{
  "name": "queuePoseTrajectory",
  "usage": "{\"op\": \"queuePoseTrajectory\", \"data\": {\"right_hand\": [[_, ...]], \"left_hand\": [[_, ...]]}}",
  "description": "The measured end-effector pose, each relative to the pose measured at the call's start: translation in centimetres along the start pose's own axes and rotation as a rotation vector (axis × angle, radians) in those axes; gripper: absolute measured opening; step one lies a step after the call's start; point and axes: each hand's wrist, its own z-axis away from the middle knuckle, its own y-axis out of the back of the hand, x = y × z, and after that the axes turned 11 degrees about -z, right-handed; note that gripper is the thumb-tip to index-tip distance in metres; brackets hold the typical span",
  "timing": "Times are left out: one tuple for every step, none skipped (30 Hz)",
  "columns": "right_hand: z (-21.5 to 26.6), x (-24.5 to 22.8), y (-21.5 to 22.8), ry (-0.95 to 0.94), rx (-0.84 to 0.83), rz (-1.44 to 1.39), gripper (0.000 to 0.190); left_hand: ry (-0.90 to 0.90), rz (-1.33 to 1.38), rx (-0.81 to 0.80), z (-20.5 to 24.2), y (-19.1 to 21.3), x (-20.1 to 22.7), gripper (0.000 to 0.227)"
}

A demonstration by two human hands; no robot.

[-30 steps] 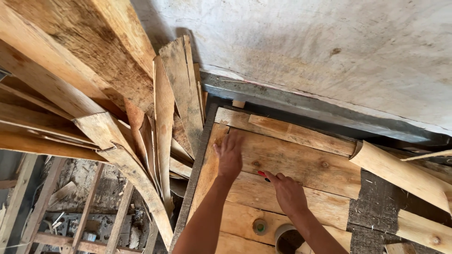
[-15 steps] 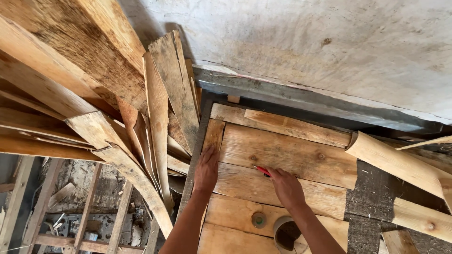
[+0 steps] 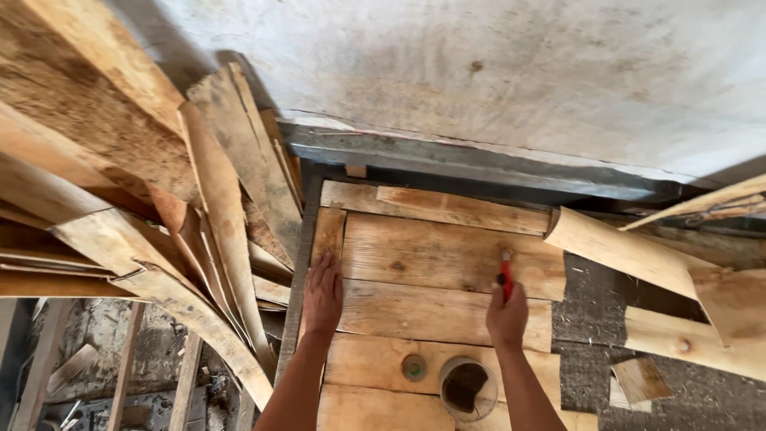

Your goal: Fitting and marking wood planks for a construction or woodworking project.

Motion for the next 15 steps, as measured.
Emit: {"op": "queuePoseTrajectory", "data": {"right_hand": [[-0.8,2.7,0.5,-0.005,0.004,-0.002,0.031],[-1.6,5.4,1.0,0.051,0.168,0.048,0.031],[-2.5,8.0,1.0,0.111,0.324,0.095,0.031],[-3.4,9.6,1.7,0.110,0.321,0.088,0.031],[-4.3,11.2,2.2,0.038,0.393,0.052,0.033],[-5.1,12.8,2.7,-0.036,0.463,0.015,0.038],[-5.8,13.6,2.9,-0.036,0.457,0.012,0.038],[-6.5,14.4,3.1,-0.067,0.488,0.114,0.033],[-7.3,15.2,3.4,-0.097,0.521,0.218,0.030],[-7.2,14.3,3.5,-0.097,0.517,0.216,0.030],[-7.2,13.4,3.6,-0.168,0.522,0.108,0.029],[-7.3,12.5,3.8,-0.239,0.525,-0.001,0.028],[-7.5,12.1,3.9,-0.239,0.522,-0.002,0.028],[-7.6,11.7,4.1,-0.284,0.535,-0.054,0.029],[-7.8,11.4,4.2,-0.329,0.549,-0.106,0.030]], "left_hand": [[-0.006,0.000,-0.003,0.0,-0.2,0.2,0.030],[0.014,-0.003,-0.011,-0.1,-0.4,0.4,0.029],[0.039,-0.012,-0.013,-0.1,-0.3,0.3,0.029],[0.039,-0.019,-0.012,-0.2,-0.3,0.4,0.029],[0.058,-0.014,-0.019,-0.2,-0.2,0.5,0.028],[0.077,-0.009,-0.026,-0.2,-0.1,0.5,0.027],[0.081,-0.015,-0.025,-0.2,0.0,0.6,0.027],[0.091,-0.005,-0.033,-0.1,0.2,0.6,0.028],[0.100,0.009,-0.041,-0.2,0.2,0.8,0.028],[0.102,0.005,-0.041,-0.2,0.3,0.9,0.028],[0.108,0.007,-0.049,-0.3,0.4,1.0,0.029],[0.113,0.010,-0.058,-0.4,0.4,1.1,0.031],[0.115,0.006,-0.058,-0.4,0.4,1.1,0.031],[0.117,-0.006,-0.060,-0.3,0.4,1.2,0.030],[0.118,-0.018,-0.062,-0.3,0.3,1.3,0.030]]}}
